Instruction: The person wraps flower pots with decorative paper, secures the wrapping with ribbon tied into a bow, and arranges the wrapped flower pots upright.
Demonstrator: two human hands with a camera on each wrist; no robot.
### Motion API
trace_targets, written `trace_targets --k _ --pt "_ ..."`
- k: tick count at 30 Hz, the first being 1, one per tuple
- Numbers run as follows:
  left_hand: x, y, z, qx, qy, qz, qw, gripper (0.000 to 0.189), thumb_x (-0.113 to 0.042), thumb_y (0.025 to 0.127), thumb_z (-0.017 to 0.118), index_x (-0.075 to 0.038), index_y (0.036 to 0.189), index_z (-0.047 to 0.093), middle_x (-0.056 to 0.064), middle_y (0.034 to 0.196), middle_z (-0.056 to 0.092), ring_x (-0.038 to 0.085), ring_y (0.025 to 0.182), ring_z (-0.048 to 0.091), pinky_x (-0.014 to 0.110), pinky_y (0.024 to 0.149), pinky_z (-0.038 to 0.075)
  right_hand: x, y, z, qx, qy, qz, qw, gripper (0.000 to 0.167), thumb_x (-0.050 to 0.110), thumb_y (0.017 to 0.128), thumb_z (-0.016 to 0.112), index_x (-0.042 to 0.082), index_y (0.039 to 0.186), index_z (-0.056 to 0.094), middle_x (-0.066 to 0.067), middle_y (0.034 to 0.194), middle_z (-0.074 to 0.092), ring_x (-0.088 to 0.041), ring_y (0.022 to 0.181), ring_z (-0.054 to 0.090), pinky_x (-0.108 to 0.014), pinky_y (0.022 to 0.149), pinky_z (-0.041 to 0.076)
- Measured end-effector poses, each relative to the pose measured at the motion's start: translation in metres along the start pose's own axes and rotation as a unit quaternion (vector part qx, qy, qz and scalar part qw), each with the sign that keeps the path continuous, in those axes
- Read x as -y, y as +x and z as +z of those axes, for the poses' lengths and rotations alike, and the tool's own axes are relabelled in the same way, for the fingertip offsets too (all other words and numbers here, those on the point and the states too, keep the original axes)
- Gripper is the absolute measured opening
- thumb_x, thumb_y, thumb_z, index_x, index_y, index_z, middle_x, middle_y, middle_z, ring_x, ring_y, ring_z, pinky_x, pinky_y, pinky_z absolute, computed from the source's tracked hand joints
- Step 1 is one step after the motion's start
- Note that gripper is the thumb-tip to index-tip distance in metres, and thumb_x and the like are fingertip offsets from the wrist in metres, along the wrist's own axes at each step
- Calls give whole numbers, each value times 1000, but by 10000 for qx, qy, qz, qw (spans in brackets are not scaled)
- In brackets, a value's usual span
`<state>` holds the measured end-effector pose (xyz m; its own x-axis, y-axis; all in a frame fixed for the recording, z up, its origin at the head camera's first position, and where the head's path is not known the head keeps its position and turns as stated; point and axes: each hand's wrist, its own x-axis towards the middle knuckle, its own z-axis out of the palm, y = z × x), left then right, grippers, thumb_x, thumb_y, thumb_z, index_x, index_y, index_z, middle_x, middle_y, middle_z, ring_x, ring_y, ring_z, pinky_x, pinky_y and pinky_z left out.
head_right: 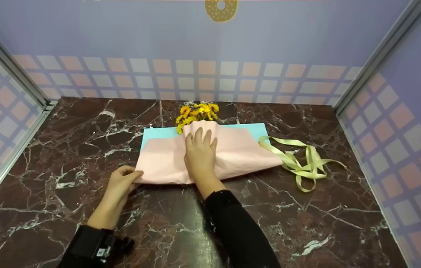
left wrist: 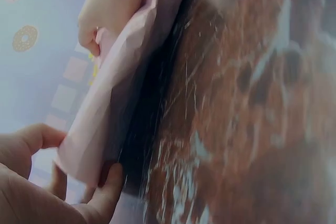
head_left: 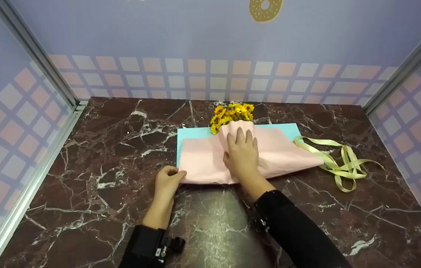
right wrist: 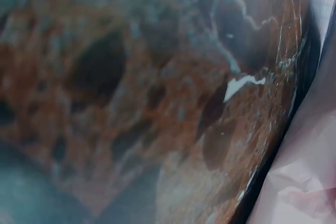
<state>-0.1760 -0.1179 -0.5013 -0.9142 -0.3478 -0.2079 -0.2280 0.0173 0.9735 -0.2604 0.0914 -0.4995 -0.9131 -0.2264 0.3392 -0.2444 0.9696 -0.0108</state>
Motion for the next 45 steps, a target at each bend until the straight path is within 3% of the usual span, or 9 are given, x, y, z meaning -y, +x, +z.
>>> trace_targets --k 6,13,16,21,26,31,35,39,45 --pt "3 0 12 -110 -967 -409 9944 27 5 83 62 15 106 52 18 97 48 18 76 56 28 72 56 0 -1 2 38 -129 -78 9999 66 38 80 76 10 134 50 -23 142 42 -47 128 38 -60 103 36" --pt "3 -3 25 -436 -1633 -603 9838 39 4 86 63 15 118 44 25 113 45 23 89 58 36 85 55 0 -1 4 -49 -159 -123 9998 67 37 79 77 9 133 50 -24 141 41 -47 128 38 -60 103 35" --pt "0 -6 32 -717 -2290 -709 9682 59 6 86 64 8 135 31 29 131 34 32 107 53 42 94 50 0 -1 5 -207 -129 -126 9996 65 36 78 79 8 131 52 -25 140 43 -48 127 39 -60 101 37" --pt "-7 -11 46 -1131 -3354 -954 9304 91 12 83 66 -8 150 8 31 144 18 39 127 38 50 102 42 1 -1 5 -326 -126 -129 9993 63 34 78 79 7 128 53 -25 138 45 -48 126 41 -61 100 38" --pt "-13 -13 61 -1337 -3597 -1246 9150 99 3 83 71 -12 153 1 30 152 10 39 135 33 55 102 41 2 0 4 -150 -195 -85 9997 64 35 80 77 7 131 51 -26 140 42 -48 127 39 -61 101 37" --pt "-13 -13 77 -1359 -3890 -1406 9002 95 -6 85 72 -8 151 4 23 152 19 36 138 29 60 107 31 5 1 1 192 -396 73 9990 65 38 84 73 8 137 49 -25 144 39 -48 130 35 -60 103 35" --pt "-9 -10 92 -1208 -4127 -1595 8886 76 -9 87 68 0 146 20 19 147 30 34 137 30 60 111 22 9 2 0 365 -533 199 9977 66 38 86 69 8 140 47 -25 146 37 -48 131 34 -60 103 35" --pt "-7 -4 105 -1215 -4260 -1672 8808 59 -7 89 64 7 137 34 21 143 36 35 134 34 54 114 21 12 3 1 325 -635 271 9971 64 36 87 67 8 141 47 -25 146 37 -49 130 35 -60 101 36" --pt "-2 3 115 -1208 -4685 -1468 8628 48 -5 98 49 15 139 36 24 147 36 32 137 33 37 115 25 12 1 4 -32 -660 247 9975 60 34 85 70 8 136 52 -24 142 42 -48 127 39 -59 98 39"
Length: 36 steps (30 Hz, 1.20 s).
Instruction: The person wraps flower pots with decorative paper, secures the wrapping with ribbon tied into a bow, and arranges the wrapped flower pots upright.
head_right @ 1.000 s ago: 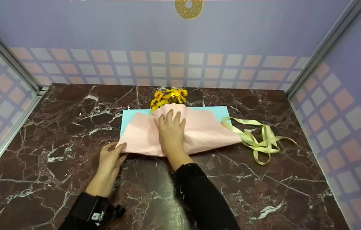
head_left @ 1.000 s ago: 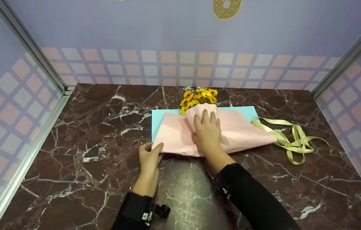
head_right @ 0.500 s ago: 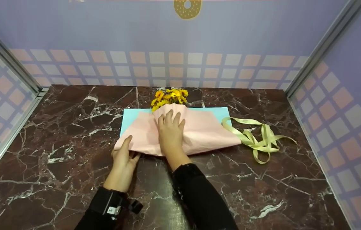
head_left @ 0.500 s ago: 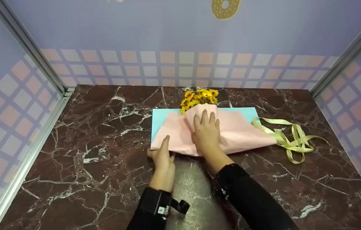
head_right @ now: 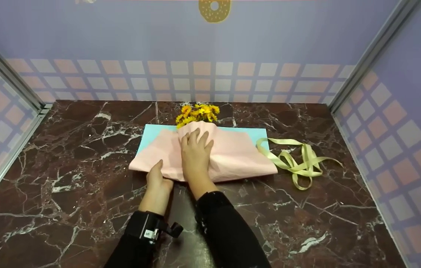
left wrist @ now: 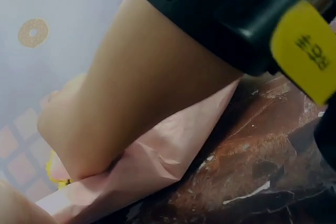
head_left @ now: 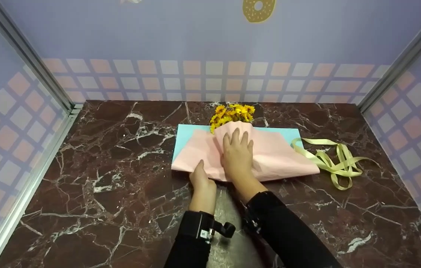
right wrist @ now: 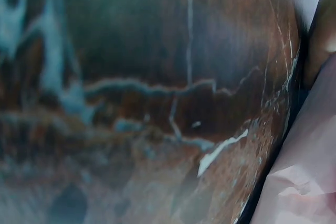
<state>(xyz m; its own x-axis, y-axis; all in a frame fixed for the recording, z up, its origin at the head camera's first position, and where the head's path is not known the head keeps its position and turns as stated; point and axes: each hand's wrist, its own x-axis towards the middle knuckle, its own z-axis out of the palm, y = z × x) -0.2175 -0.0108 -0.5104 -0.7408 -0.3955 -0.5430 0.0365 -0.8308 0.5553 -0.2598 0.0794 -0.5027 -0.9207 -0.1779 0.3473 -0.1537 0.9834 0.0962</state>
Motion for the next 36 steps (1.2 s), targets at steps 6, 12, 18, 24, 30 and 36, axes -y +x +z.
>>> trace_targets --k 6,12,18,24,30,36 --pt "3 1 -1 -9 -208 138 9997 48 -19 106 35 9 145 32 25 148 35 34 137 33 37 115 25 -3 0 -1 126 97 -19 9999 61 36 85 70 8 136 51 -24 143 40 -48 129 38 -60 99 38" --pt "6 -8 3 494 71 429 9978 47 -20 106 36 5 146 35 23 145 40 33 134 37 36 113 28 -9 -1 -3 110 181 102 9997 66 38 84 72 8 138 50 -22 146 39 -47 129 38 -58 99 39" --pt "9 -13 3 1154 217 771 9901 48 -20 106 34 5 147 32 22 147 38 32 135 36 36 112 29 -13 -5 -4 178 307 241 9991 71 43 85 70 6 142 47 -14 154 31 -48 129 37 -57 98 41" --pt "7 -17 2 1811 161 945 9788 49 -19 106 33 8 146 30 24 146 38 35 132 39 41 109 35 -9 -7 -3 -28 324 286 9991 73 46 84 71 5 140 49 -12 152 36 -49 125 40 -56 93 45" --pt "2 -20 -1 2637 107 969 9597 50 -19 106 29 9 147 24 26 149 32 37 137 33 44 112 30 -2 -12 -6 -83 407 217 9989 69 43 86 70 4 139 50 -13 150 39 -51 124 41 -57 92 46" --pt "-3 -19 -5 3082 6 802 9479 50 -17 106 26 9 148 22 25 151 29 35 139 30 43 114 26 -4 -14 -13 -173 852 242 9959 55 40 95 57 3 135 55 -14 148 43 -50 122 44 -55 93 46"
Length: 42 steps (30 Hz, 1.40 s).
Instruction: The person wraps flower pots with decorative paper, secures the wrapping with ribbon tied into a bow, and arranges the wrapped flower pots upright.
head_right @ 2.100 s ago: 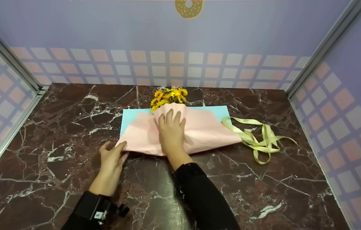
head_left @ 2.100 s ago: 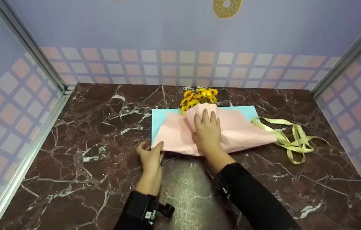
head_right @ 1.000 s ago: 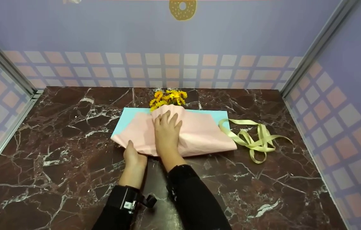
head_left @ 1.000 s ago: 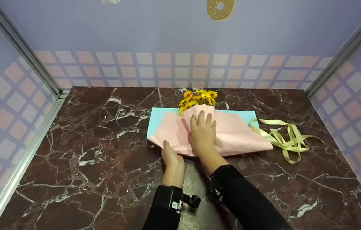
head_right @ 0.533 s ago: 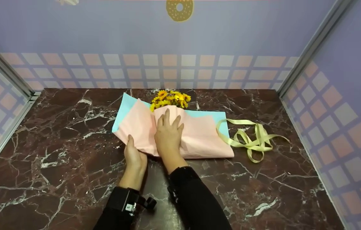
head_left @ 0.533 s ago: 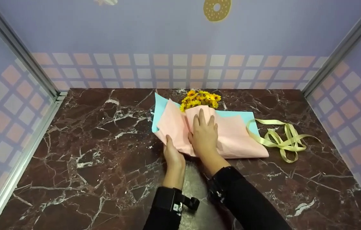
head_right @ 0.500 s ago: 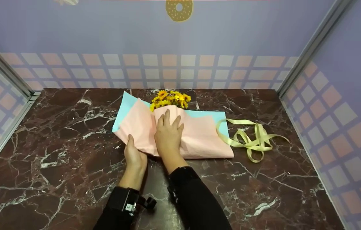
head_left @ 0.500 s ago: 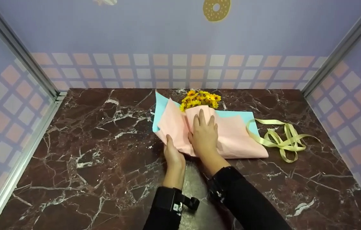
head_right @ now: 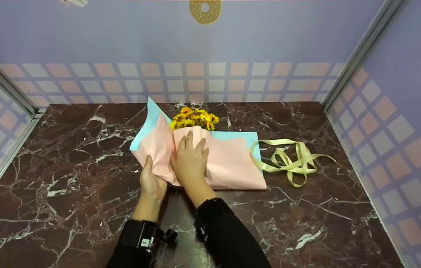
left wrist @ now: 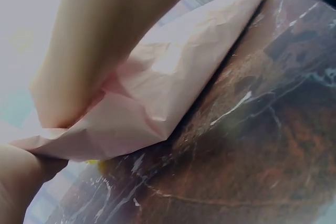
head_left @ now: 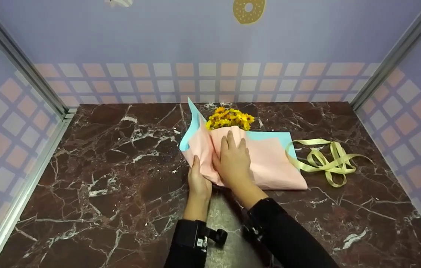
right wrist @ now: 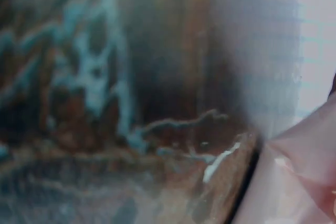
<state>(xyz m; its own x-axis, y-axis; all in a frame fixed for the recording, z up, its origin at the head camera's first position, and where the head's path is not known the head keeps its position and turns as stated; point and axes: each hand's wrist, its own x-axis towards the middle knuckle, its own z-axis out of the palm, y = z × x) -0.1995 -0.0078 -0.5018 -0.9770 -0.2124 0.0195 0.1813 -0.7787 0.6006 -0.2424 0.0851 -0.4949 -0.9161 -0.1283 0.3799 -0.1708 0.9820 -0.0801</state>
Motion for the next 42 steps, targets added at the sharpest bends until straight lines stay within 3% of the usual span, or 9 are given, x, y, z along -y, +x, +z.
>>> trace_targets --k 8,12,21,29,34,35,37,41,42 --pt "-4 2 -2 256 -143 -182 9994 50 -17 105 21 11 146 21 26 149 30 34 139 30 43 115 24 -15 6 -12 92 804 278 9963 34 26 98 55 15 129 65 -6 141 52 -39 111 53 -52 74 55" --pt "-5 5 -3 524 -158 -461 9974 51 -16 104 19 12 146 20 29 149 27 38 140 25 45 116 21 -21 8 -14 266 1186 428 9917 37 30 98 56 16 131 64 -4 142 52 -37 112 53 -52 80 53" --pt "-4 10 -2 1236 317 -831 9883 54 -18 102 18 15 146 18 34 149 24 42 138 27 47 115 21 -22 7 -14 284 1168 378 9920 37 30 99 55 16 131 64 -4 143 51 -38 111 53 -50 84 52" --pt "1 10 5 1351 864 -829 9836 53 -14 100 25 18 141 26 36 144 34 42 133 36 46 113 27 -25 4 -12 58 1274 386 9911 35 29 98 58 15 129 65 -5 141 53 -38 108 55 -51 82 52" --pt "5 10 9 1514 1243 -733 9779 59 -29 104 22 15 142 26 25 138 44 22 122 48 37 111 30 -26 5 -12 15 1223 372 9918 34 28 98 58 13 127 67 -5 140 54 -37 109 55 -53 78 54" --pt "6 10 9 1546 1334 -752 9760 64 -37 104 19 14 142 28 23 131 50 16 111 55 33 105 38 -25 5 -12 -15 1210 352 9920 33 27 98 58 13 126 67 -4 139 54 -37 109 55 -53 77 54" --pt "6 10 9 1637 1413 -766 9733 76 -49 103 9 12 144 29 21 133 51 10 108 55 30 103 38 -25 5 -12 -59 1195 321 9923 32 26 97 58 12 124 69 -4 138 55 -37 109 55 -54 75 54" --pt "8 11 6 1616 1503 -920 9710 87 -55 98 -3 10 147 28 27 143 43 22 121 52 34 106 37 -26 5 -12 -13 1233 357 9917 33 29 98 56 16 127 67 -3 139 55 -36 109 55 -53 76 54" --pt "8 12 5 1583 1425 -884 9731 84 -52 99 -3 10 149 23 25 151 33 26 133 41 36 112 28 -26 5 -12 31 1261 383 9913 34 31 99 55 18 128 66 -2 140 54 -36 109 55 -52 76 54"
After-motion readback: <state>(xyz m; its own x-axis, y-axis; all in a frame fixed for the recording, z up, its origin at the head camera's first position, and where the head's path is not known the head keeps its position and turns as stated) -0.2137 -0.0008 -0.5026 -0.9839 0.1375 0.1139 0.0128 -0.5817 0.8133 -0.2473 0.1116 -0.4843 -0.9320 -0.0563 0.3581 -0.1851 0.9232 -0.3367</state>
